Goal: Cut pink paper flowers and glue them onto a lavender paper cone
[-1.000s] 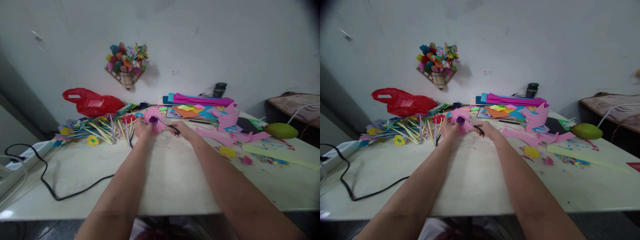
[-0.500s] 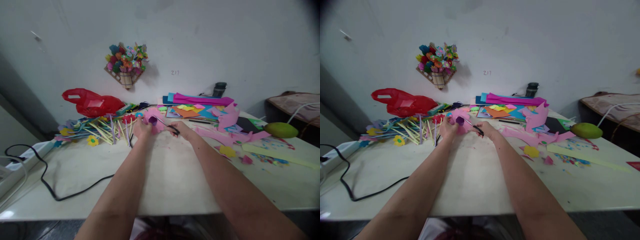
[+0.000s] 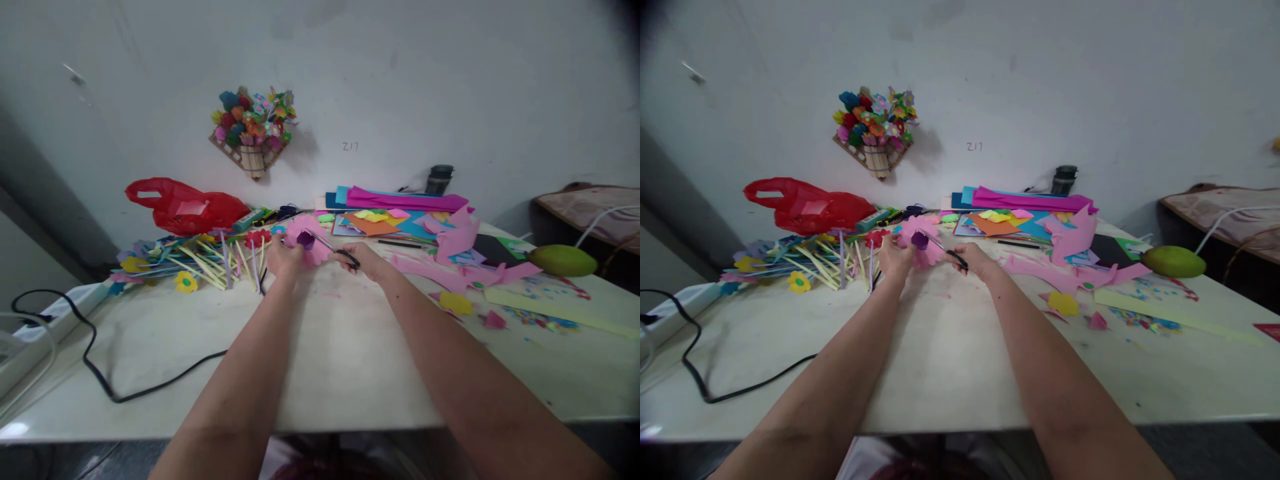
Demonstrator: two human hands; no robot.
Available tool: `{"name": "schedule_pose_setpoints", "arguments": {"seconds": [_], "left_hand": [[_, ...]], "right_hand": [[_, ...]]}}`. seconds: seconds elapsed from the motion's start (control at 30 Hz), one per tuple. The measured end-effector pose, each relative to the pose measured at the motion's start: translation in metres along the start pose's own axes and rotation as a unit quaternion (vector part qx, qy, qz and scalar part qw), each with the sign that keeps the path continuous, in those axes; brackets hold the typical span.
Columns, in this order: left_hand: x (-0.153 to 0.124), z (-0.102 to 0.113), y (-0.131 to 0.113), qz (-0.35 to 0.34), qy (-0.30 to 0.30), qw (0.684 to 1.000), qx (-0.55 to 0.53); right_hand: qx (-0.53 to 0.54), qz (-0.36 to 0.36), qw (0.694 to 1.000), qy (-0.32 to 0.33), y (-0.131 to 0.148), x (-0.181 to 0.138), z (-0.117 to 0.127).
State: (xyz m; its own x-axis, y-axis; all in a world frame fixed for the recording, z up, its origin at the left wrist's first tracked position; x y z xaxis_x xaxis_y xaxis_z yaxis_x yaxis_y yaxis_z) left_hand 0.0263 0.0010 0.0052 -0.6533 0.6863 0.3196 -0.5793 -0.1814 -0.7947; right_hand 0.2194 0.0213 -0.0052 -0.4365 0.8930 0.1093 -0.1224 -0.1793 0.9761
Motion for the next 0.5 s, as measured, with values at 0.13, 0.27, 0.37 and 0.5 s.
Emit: {"name": "schedule_pose_setpoints", "arguments": {"seconds": [0.13, 0.27, 0.37, 0.5], "left_hand": [[-0.0011, 0.0015, -0.0026, -0.003, -0.001, 1.000, 0.000], [-0.0022, 0.0020, -0.0030, 0.002, -0.007, 1.000, 0.003], [-0.0022, 0.0023, -0.0025, -0.001, -0.008, 1.000, 0.003], [-0.0018, 0.0015, -0.0013, -0.001, -0.006, 1.000, 0.005]], "right_hand": [[-0.001, 0.008, 1.000, 0.001, -0.0028, 0.0023, 0.0003], [-0.005, 0.011, 1.000, 0.000, -0.0019, 0.0023, -0.0018], [-0.009, 0.011, 1.000, -0.005, -0.0005, 0.0018, -0.0038], [-0.008, 0.005, 1.000, -0.014, 0.0004, 0.0012, -0.0046]]}}
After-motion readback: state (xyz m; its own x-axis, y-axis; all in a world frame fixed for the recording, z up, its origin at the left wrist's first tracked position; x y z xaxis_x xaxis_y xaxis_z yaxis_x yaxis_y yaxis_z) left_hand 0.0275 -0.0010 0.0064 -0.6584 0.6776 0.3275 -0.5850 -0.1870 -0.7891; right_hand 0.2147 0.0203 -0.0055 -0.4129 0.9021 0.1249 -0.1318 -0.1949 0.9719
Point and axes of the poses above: each hand's wrist, its own x-axis towards the middle knuckle, its own z-axis out of the back of the hand, y = z × x, the point moved 3 cm from there along x, towards the middle knuckle, and after that the axes turned 1 degree about -x, right-handed, at the moved point
